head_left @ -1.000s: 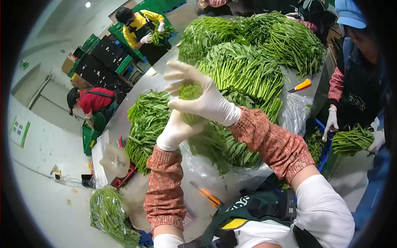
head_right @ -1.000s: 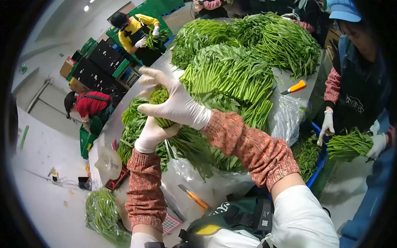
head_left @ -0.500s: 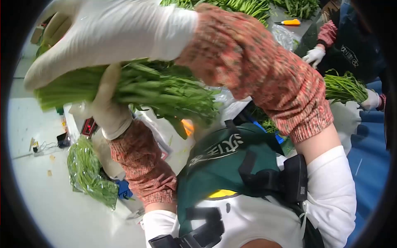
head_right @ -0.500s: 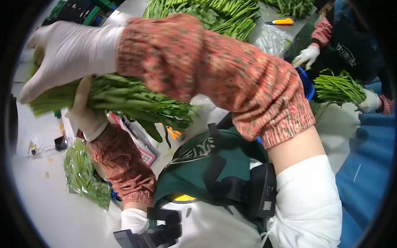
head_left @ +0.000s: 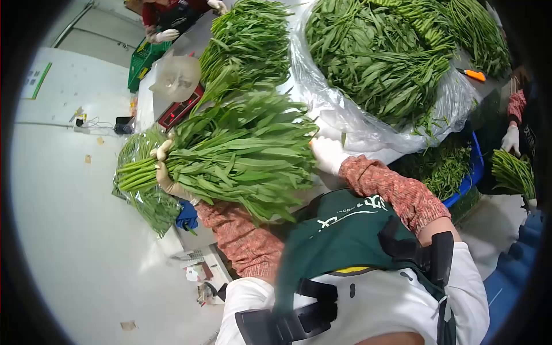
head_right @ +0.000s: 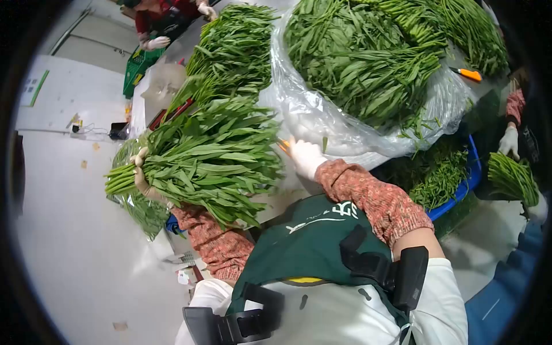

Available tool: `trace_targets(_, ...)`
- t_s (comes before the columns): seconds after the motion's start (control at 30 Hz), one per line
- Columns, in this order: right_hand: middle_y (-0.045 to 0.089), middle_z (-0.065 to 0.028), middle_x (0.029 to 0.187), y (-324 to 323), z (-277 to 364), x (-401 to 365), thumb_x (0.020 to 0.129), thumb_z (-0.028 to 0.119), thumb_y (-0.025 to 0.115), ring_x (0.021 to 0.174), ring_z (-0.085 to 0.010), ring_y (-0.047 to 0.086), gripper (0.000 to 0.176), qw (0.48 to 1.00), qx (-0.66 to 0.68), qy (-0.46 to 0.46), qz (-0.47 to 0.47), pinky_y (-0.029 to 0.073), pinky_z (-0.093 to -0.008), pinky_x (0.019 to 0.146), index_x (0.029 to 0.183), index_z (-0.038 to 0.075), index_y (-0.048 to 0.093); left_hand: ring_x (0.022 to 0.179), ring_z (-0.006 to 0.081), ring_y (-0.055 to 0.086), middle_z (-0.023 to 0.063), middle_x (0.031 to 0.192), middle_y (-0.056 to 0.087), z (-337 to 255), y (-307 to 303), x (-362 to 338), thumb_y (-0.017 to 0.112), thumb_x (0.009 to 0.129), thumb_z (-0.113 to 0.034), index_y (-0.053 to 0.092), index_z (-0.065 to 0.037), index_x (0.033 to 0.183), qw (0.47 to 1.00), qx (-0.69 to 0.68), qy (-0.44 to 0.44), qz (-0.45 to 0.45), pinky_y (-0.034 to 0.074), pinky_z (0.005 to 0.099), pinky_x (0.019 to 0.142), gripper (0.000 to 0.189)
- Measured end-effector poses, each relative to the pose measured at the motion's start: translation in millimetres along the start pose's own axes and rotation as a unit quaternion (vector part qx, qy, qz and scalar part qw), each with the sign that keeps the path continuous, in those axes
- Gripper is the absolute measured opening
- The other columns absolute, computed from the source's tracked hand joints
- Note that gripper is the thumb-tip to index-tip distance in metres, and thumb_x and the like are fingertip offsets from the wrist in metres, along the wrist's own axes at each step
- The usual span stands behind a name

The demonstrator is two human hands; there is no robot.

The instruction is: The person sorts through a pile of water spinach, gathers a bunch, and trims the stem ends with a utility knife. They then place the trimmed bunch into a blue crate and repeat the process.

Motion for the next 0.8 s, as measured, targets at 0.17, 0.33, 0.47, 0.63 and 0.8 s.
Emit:
trace_targets(0.17,0.068,-0.0234,0.093,-10.7,-35.0,-15.2,0.073,0.017,0.068,0.089,-0.0392,0.067,0.04,0.995,0.077,0.06,-0.006,0.053,-0.0461,0.081,0.107,0.0,0.059,0.123,0.0267,0.049,0.0052,0.104,0.058,4.6,-9.9,-5.2,0.056,0.091,-0.014,0.047,-0.007,0.119,0.995,0.068,-0.061,0.034,0.024,0.0499,0.121,0.03)
trace_targets(0.33,0.064,-0.0131,0.08,-43.1,-88.9,-97.7,0.081,0.014,0.065,0.071,-0.0272,0.063,0.028,0.916,0.384,0.111,-0.035,0.051,-0.0381,0.064,0.106,0.004,0.058,0.126,0.0259,0.048,0.0039,0.104,0.056,31.5,-10.5,-4.5,0.055,0.093,-0.015,0.045,-0.008,0.121,0.985,0.021,-0.164,0.051,0.027,0.0505,0.117,0.03)
trace_targets(0.47,0.054,0.0014,0.077,-82.8,-108.0,-177.0,0.093,0.015,0.062,0.064,-0.0061,0.052,0.03,0.814,0.544,0.176,-0.099,0.045,-0.0242,0.056,0.121,0.005,0.058,0.104,0.0227,0.055,0.0056,0.095,0.057,107.7,24.2,-7.6,0.062,0.087,-0.01,0.05,-0.005,0.116,0.947,0.112,-0.282,0.107,0.038,0.0453,0.108,0.032)
trace_targets(0.63,0.066,-0.0109,0.088,-148.0,-110.7,-230.6,0.089,0.013,0.065,0.075,-0.021,0.064,0.026,0.879,0.324,0.112,-0.331,0.052,-0.0323,0.072,0.112,0.002,0.061,0.07,0.0198,0.066,0.0093,0.081,0.066,231.6,83.0,-101.4,0.073,0.073,-0.003,0.06,0.005,0.109,0.712,0.354,-0.561,0.23,0.055,0.0319,0.066,0.039)
trace_targets(0.8,0.067,-0.0159,0.09,-176.9,-83.1,-267.1,0.084,0.016,0.07,0.079,-0.0333,0.068,0.028,0.858,0.165,0.127,-0.47,0.055,-0.0375,0.069,0.109,0.006,0.061,0.066,0.0135,0.061,0.0055,0.08,0.064,298.4,110.2,-200.4,0.073,0.072,-0.002,0.064,0.003,0.103,0.554,0.34,-0.671,0.357,0.051,0.027,0.061,0.033)
Point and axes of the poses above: each hand's wrist, its own x-axis towards the middle knuckle, its own y-axis out of the palm, z = x × y, the point moved 8 cm from there along x, towards the middle knuckle
